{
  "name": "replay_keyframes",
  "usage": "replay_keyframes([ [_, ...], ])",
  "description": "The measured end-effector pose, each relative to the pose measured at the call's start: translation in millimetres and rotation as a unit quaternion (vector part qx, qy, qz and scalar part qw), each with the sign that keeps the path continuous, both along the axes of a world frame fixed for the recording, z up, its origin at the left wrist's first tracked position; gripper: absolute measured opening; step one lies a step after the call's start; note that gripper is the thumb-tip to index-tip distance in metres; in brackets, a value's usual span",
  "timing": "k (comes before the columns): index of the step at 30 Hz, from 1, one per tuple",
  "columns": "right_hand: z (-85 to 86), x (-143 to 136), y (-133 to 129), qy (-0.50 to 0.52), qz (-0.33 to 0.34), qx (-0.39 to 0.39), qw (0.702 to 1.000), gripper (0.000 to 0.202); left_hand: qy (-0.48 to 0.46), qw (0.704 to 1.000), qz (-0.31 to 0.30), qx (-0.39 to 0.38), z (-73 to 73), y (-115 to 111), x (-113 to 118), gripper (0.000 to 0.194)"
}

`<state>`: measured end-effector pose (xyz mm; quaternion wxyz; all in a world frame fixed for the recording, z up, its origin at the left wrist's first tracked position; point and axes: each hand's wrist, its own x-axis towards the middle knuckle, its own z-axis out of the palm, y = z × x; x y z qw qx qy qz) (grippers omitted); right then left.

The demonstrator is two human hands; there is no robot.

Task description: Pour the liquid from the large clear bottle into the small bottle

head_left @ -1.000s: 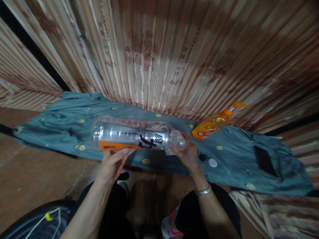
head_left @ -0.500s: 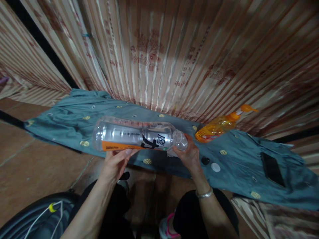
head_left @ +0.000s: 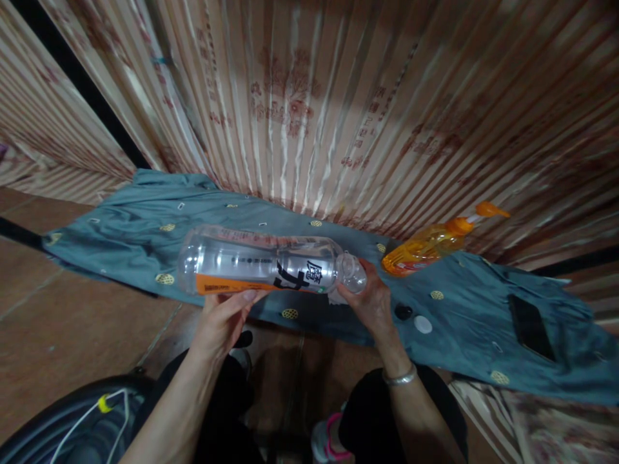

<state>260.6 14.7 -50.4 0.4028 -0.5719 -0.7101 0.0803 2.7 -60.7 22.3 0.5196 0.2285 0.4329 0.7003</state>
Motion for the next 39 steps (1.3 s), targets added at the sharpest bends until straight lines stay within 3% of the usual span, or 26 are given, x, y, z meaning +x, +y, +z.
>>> replay_keyframes([
  [26,1.6,2,1,0.007,-0.023,-0.008,1.0,0.053,-0.015,0.999,-0.035,0.03,-12.4,5,-3,0.059],
  [32,3.6,1,1,-0.01,-0.023,-0.014,1.0,0.054,-0.001,1.0,0.011,0.019,-3.6,6,3,0.065],
  [39,2.0,0,1,-0.037,-0.037,-0.005,0.999,0.056,-0.002,1.0,0.0,0.024,-3.9,5,0,0.062],
])
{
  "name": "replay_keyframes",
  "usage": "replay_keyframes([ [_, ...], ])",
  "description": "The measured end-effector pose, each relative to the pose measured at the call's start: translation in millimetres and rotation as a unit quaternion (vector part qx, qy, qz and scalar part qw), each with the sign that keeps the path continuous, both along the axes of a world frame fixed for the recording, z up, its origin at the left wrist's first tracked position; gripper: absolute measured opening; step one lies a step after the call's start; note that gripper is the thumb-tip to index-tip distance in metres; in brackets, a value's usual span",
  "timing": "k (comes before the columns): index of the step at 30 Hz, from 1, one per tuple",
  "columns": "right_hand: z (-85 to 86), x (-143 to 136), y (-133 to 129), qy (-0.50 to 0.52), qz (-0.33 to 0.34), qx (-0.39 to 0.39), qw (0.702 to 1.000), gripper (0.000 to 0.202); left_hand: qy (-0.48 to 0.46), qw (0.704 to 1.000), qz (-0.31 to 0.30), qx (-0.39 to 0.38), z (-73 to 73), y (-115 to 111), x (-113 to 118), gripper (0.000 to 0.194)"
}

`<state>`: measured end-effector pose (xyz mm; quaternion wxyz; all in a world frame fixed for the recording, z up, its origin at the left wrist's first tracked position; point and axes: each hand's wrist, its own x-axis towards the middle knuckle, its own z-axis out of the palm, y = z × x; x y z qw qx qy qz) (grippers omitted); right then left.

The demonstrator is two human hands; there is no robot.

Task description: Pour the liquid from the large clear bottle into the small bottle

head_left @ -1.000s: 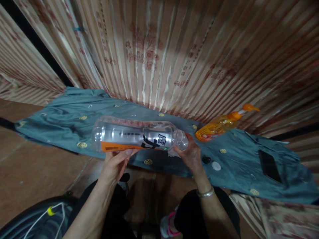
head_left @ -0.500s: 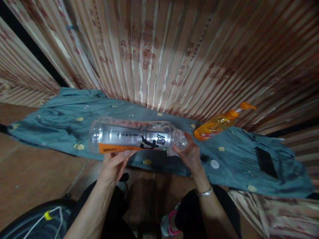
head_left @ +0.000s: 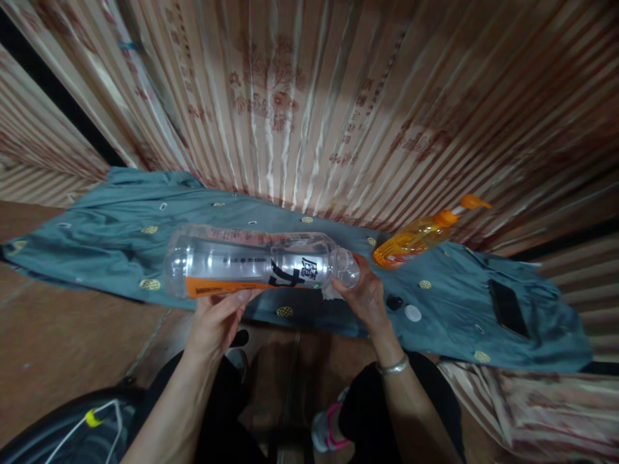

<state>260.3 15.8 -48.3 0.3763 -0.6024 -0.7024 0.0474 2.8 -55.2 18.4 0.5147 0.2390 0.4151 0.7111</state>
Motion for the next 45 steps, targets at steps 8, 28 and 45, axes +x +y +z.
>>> replay_keyframes([
  [8,1.0,-0.9,0.2,0.007,0.012,0.007,1.0,0.055,-0.002,1.0,-0.02,0.005,-5.8,-1.5,-4.3,0.062],
  [28,1.1,0.9,1.3,0.0,0.005,-0.013,1.0,0.059,-0.005,1.0,-0.015,-0.006,-1.7,-1.1,-2.1,0.066],
  [45,3.1,-0.1,0.2,0.009,0.0,-0.022,1.0,0.057,-0.014,1.0,0.0,-0.008,1.1,-0.1,-0.2,0.07],
])
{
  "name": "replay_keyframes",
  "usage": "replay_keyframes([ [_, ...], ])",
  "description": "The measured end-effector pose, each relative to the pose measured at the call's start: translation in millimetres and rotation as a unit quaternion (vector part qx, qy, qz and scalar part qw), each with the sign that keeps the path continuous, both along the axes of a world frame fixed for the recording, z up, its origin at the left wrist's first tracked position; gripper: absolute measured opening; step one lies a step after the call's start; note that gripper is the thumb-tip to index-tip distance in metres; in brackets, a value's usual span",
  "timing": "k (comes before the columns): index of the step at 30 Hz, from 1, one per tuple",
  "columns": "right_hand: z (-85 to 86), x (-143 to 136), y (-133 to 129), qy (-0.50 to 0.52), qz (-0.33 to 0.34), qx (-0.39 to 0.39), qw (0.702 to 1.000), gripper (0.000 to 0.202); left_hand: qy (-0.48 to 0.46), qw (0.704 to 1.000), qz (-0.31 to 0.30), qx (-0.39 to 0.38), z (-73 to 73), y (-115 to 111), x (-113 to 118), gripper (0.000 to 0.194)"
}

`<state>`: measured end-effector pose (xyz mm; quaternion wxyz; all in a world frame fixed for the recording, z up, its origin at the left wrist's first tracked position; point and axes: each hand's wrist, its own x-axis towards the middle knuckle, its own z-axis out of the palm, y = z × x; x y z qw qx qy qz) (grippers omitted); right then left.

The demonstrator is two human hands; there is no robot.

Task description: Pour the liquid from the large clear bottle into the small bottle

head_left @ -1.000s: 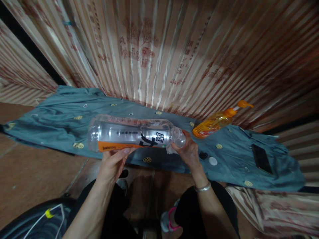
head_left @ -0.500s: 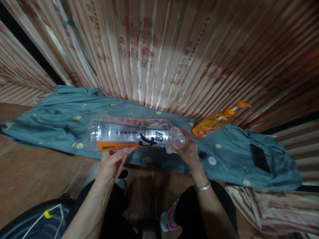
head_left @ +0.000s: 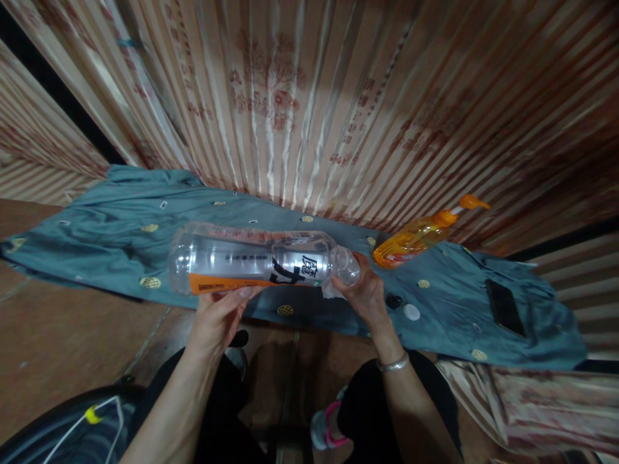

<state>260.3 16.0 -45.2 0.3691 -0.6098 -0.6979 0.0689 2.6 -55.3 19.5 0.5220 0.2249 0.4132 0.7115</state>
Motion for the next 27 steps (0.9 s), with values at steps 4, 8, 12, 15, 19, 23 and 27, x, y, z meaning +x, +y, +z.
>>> replay_keyframes([
  [4,1.2,-0.8,-0.4,0.007,-0.001,0.005,1.0,0.057,0.003,1.0,-0.003,-0.002,-0.6,-1.3,-0.2,0.071],
  [8,0.6,-0.7,-0.9,0.005,0.003,0.014,1.0,0.057,0.006,1.0,-0.011,-0.006,-4.5,-2.1,-2.6,0.072],
  [12,-0.4,-0.2,-1.0,0.004,0.003,0.01,1.0,0.056,0.007,1.0,-0.011,-0.007,-4.4,-1.5,-2.4,0.076],
  [15,-1.1,-0.2,-0.7,0.004,0.003,0.015,1.0,0.057,0.006,1.0,-0.008,-0.007,-0.9,-1.0,-0.5,0.078],
  [19,-1.1,-0.4,-0.5,0.002,0.0,0.012,1.0,0.058,0.004,1.0,0.001,-0.005,1.5,-0.7,0.7,0.073],
  [23,-0.3,-0.3,-0.6,0.004,0.001,0.012,1.0,0.058,0.003,1.0,0.002,-0.005,-1.4,-1.0,-0.8,0.071],
  [27,-0.5,0.5,-0.4,0.003,0.001,0.001,1.0,0.059,0.007,1.0,-0.012,-0.001,-5.1,-1.7,-3.3,0.074],
])
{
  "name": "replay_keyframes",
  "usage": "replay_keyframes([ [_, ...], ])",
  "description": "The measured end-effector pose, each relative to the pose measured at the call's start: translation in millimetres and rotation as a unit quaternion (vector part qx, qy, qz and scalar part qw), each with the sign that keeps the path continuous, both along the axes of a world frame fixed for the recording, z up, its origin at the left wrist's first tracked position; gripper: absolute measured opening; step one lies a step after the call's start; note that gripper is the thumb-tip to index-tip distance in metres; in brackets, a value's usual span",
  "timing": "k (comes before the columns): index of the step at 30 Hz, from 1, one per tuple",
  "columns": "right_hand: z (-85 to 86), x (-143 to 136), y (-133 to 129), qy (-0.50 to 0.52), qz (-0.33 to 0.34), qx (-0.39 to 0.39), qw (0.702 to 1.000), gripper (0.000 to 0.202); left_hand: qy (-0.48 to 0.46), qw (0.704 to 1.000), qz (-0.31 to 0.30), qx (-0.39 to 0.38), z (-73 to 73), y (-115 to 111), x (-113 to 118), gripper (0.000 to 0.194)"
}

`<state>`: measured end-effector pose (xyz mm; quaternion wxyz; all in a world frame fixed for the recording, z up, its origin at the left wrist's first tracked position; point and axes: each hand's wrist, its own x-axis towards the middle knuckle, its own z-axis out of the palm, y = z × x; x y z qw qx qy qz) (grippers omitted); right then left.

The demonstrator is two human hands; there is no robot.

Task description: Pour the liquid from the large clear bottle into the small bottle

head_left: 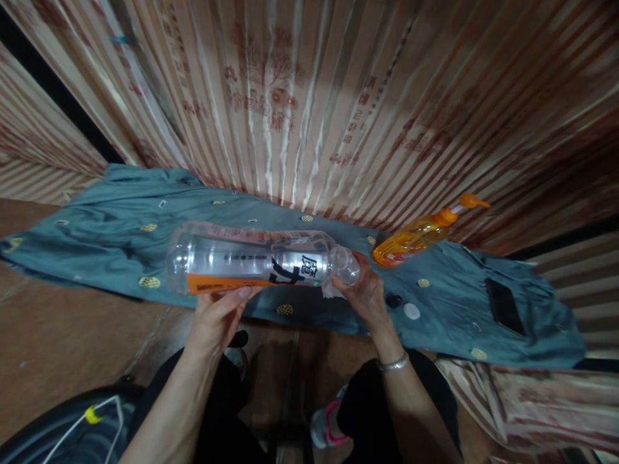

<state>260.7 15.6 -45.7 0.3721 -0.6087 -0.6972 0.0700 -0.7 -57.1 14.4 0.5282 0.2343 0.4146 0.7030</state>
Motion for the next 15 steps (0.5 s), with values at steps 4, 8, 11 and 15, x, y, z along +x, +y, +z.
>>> replay_keyframes([
  [4,-1.3,1.0,0.5,-0.005,0.003,0.0,1.0,0.06,-0.003,1.0,0.0,0.005,0.8,-0.1,0.2,0.067],
  [8,-2.3,1.0,0.8,-0.007,0.006,0.009,1.0,0.059,-0.015,1.0,0.0,0.007,3.7,0.6,2.7,0.063],
  [11,-2.4,0.9,0.6,-0.007,0.01,0.014,1.0,0.059,-0.031,0.999,0.008,0.003,4.7,1.1,4.2,0.065],
  [15,-2.1,1.2,0.2,-0.011,0.009,0.012,1.0,0.059,-0.036,0.999,0.013,0.001,5.4,1.1,4.7,0.065],
])
